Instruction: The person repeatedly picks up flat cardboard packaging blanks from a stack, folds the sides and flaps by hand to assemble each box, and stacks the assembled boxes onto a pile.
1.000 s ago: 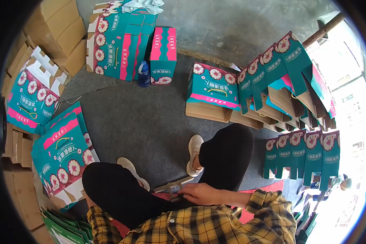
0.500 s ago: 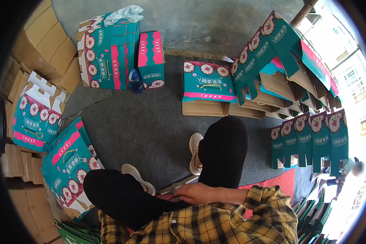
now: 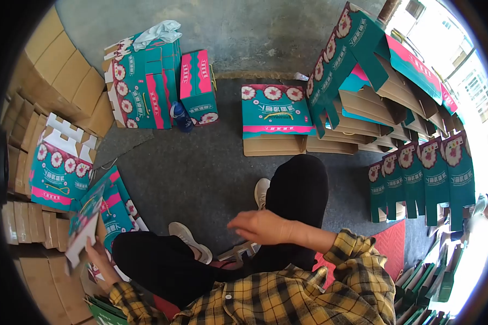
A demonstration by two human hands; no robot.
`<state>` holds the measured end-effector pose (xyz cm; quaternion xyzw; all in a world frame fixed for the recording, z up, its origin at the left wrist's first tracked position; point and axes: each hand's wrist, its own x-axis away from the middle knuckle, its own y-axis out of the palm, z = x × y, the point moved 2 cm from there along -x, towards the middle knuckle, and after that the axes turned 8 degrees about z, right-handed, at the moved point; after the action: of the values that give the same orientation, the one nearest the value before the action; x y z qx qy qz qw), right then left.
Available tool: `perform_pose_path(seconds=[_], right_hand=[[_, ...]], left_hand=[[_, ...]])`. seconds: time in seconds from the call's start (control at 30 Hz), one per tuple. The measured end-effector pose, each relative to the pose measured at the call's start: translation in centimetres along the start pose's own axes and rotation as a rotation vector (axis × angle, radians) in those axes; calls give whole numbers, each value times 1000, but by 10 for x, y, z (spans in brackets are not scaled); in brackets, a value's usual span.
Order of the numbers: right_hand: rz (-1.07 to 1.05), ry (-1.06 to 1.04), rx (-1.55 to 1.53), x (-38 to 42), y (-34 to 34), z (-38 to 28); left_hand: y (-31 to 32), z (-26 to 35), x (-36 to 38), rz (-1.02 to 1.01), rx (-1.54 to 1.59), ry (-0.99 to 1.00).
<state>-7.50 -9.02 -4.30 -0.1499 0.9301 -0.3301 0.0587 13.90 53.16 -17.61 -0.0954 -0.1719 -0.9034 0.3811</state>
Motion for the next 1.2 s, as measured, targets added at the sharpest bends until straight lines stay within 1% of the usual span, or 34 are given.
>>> perform_pose_path(seconds=[0.03,0.07,0.17,0.23,0.27,0.3,0.33,0.37,0.4,0.43,0.47,0.53,0.57,0.6,0.63,0.67,0.7,0.73,0.77,0.8,0.83,0.87,0.9,0.93,1.0,1.07,1.1,1.13,1.17,1.2], right_hand=[[20,-24,19,-4,-8,-2],[42,-49,40,-10,-17,-5],[91,-124,53,-28,-42,-13],[113,-166,53,-42,-55,-12],[151,-200,31,-50,-61,-10],[189,-234,12,-58,-66,-8],[189,-241,6,-66,-70,-5],[193,-183,-82,-74,-74,-1],[196,-129,-167,-82,-77,3],[202,-66,-207,-90,-75,13],[200,-78,-208,-95,-71,20],[200,113,-317,-104,-60,40],[221,138,-384,-107,-50,51],[210,130,-390,-106,-44,54],[167,188,-385,-106,-39,55],[126,244,-377,-106,-33,56],[123,237,-375,-107,-29,53],[57,313,-469,-104,-24,52],[-7,395,-564,-101,-21,52],[-4,401,-564,-100,-18,52],[-26,438,-625,-100,-13,53],[-52,473,-686,-100,-8,52],[-22,509,-679,-100,-5,51],[-23,509,-677,-98,-4,50],[-10,530,-597,-96,-14,46],[151,546,-501,-92,-22,37],[224,502,-383,-91,-20,37],[289,458,-272,-92,-17,37],[256,426,-373,-86,-15,38],[249,428,-379,-85,-13,35]], left_hand=[[4,25,-2,-42,-69,-34],[41,60,51,-46,-94,-8],[67,102,57,-71,-72,13],[92,130,97,-213,-42,-23],[102,141,119,-207,-47,-17],[112,149,143,-309,-39,-54],[118,154,158,-413,-29,-90],[119,154,162,-475,-16,-113],[124,154,183,-470,-12,-103],[131,149,207,-545,-43,-93],[141,143,234,-620,-76,-84],[155,127,266,-480,-90,-102],[156,116,277,-471,-117,-159],[159,105,287,-524,-142,-229],[156,90,286,-523,-200,-292],[147,70,268,-545,-405,-276],[154,63,284,-642,-600,-100],[171,59,315,-737,-517,-261],[187,59,356,-815,-414,-257],[192,48,361,-944,-566,-255],[195,31,370,-1018,-606,-229],[195,7,368,-1153,-749,-177],[200,-2,380,-1227,-907,-14],[203,-11,393,-1268,-994,105],[199,-34,406,-1336,-995,234],[197,-31,425,-1342,-893,155],[195,-28,432,-1376,-905,143],[190,-32,433,-1369,-904,141],[185,-37,433,-1355,-876,148],[182,-39,434,-1343,-850,153]])
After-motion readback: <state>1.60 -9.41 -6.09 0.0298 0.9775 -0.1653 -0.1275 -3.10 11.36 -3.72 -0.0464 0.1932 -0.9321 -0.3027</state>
